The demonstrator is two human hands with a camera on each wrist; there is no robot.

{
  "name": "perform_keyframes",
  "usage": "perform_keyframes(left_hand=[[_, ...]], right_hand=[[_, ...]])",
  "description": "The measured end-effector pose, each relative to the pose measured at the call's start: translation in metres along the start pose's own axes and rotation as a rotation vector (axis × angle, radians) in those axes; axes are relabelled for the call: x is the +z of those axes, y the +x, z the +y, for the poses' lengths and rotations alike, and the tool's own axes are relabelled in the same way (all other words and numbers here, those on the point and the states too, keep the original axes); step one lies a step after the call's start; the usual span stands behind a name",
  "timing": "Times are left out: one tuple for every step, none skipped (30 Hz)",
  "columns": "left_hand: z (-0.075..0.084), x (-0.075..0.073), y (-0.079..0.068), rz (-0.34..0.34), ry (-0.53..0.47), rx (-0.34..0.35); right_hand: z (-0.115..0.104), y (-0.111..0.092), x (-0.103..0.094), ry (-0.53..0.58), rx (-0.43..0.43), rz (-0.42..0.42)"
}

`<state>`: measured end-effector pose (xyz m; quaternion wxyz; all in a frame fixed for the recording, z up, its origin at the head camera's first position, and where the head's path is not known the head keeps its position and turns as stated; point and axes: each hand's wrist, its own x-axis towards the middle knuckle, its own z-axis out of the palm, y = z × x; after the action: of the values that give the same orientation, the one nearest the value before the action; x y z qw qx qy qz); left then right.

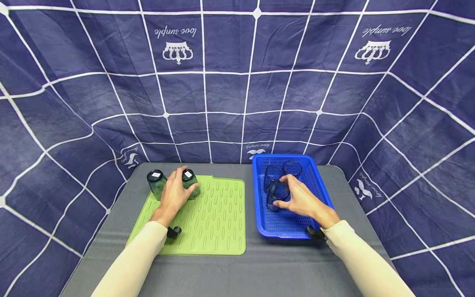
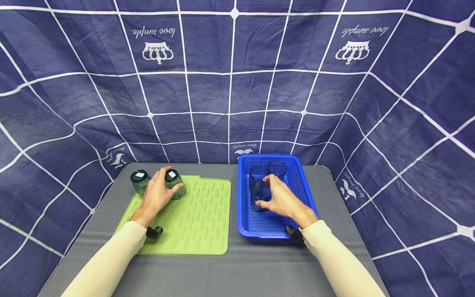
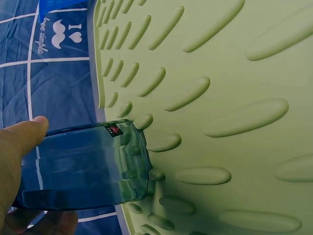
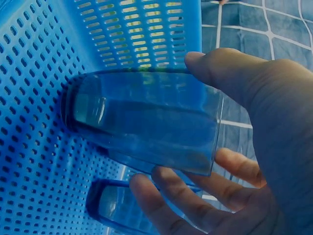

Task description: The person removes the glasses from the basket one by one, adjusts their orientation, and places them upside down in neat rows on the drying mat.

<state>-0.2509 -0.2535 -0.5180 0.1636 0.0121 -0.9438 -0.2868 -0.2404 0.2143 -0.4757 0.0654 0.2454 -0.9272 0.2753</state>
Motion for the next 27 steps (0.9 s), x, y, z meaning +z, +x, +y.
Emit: perform_keyframes(left_hand=[[0.000, 0.000, 0.000, 0.000, 0.001, -0.001], [0.000, 0.000, 0.000, 0.000, 0.002, -0.001], [0.000, 0.000, 0.000, 0.000, 0.002, -0.001], [0.000, 0.000, -0.001, 0.001, 0.001, -0.001], [-0.001, 0.000, -0.001, 0.001, 0.001, -0.001], [-0.001, 0.000, -0.001, 0.001, 0.001, -0.001], [-0.001, 0.000, -0.001, 0.000, 0.002, -0.001], [-0.001, 0.000, -0.001, -0.001, 0.001, -0.001], [-0.001, 0.000, 0.000, -0.002, 0.001, -0.002], [-0.001, 0.000, 0.000, -0.002, 0.001, -0.003], [0.000, 0.000, 0.000, -0.003, 0.001, -0.004], [0.000, 0.000, 0.000, -0.002, 0.001, -0.005], [0.000, 0.000, 0.000, -0.001, 0.001, -0.006], [0.000, 0.000, 0.000, 0.000, 0.002, -0.005], [0.000, 0.000, 0.000, 0.000, 0.003, -0.004], [0.000, 0.000, 0.000, 0.001, 0.003, -0.003], [0.000, 0.000, 0.000, 0.001, 0.003, -0.002], [0.000, 0.000, 0.000, 0.001, 0.003, 0.000], [-0.001, 0.000, 0.000, 0.000, 0.003, 0.002], [-0.001, 0.000, 0.001, -0.002, 0.003, 0.002], [0.000, 0.000, 0.000, -0.002, 0.002, 0.002], [0.000, 0.000, 0.000, -0.003, 0.001, 0.001], [0.000, 0.000, 0.000, -0.004, 0.000, -0.001], [-0.001, 0.000, 0.000, -0.005, 0.000, -0.003], [-0.001, 0.000, 0.000, -0.006, -0.001, -0.005], [-0.001, 0.000, 0.000, -0.006, -0.001, -0.006], [-0.001, 0.000, 0.000, -0.005, -0.001, -0.007]], right_hand=[[-0.002, 0.001, 0.001, -0.005, 0.020, -0.009], [-0.003, 0.002, 0.001, -0.014, 0.036, -0.015], [-0.005, 0.003, 0.001, -0.019, 0.050, -0.019], [-0.006, 0.003, 0.002, -0.019, 0.063, -0.021], [-0.007, 0.004, 0.002, -0.023, 0.074, -0.021], [-0.008, 0.004, 0.002, -0.023, 0.082, -0.021], [-0.009, 0.004, 0.002, -0.020, 0.089, -0.020], [-0.009, 0.005, 0.002, -0.017, 0.094, -0.019], [-0.009, 0.005, 0.003, -0.011, 0.097, -0.019], [-0.009, 0.005, 0.003, -0.007, 0.098, -0.018], [-0.009, 0.005, 0.003, -0.001, 0.097, -0.018], [-0.009, 0.005, 0.003, 0.005, 0.094, -0.017], [-0.009, 0.005, 0.003, 0.010, 0.089, -0.016], [-0.009, 0.005, 0.003, 0.012, 0.085, -0.015], [-0.009, 0.005, 0.003, 0.015, 0.080, -0.014], [-0.010, 0.005, 0.003, 0.016, 0.074, -0.013], [-0.010, 0.004, 0.003, 0.015, 0.067, -0.011], [-0.010, 0.004, 0.003, 0.014, 0.062, -0.010], [-0.010, 0.004, 0.002, 0.014, 0.055, -0.011], [-0.011, 0.004, 0.002, 0.009, 0.051, -0.010], [-0.012, 0.003, 0.001, 0.004, 0.047, -0.010], [-0.012, 0.003, 0.001, -0.001, 0.043, -0.010], [-0.013, 0.003, 0.000, -0.006, 0.038, -0.010], [-0.013, 0.002, 0.000, -0.010, 0.036, -0.012], [-0.013, 0.002, 0.000, -0.017, 0.033, -0.011], [-0.013, 0.001, 0.000, -0.024, 0.030, -0.010], [-0.013, 0.001, -0.001, -0.031, 0.027, -0.008]])
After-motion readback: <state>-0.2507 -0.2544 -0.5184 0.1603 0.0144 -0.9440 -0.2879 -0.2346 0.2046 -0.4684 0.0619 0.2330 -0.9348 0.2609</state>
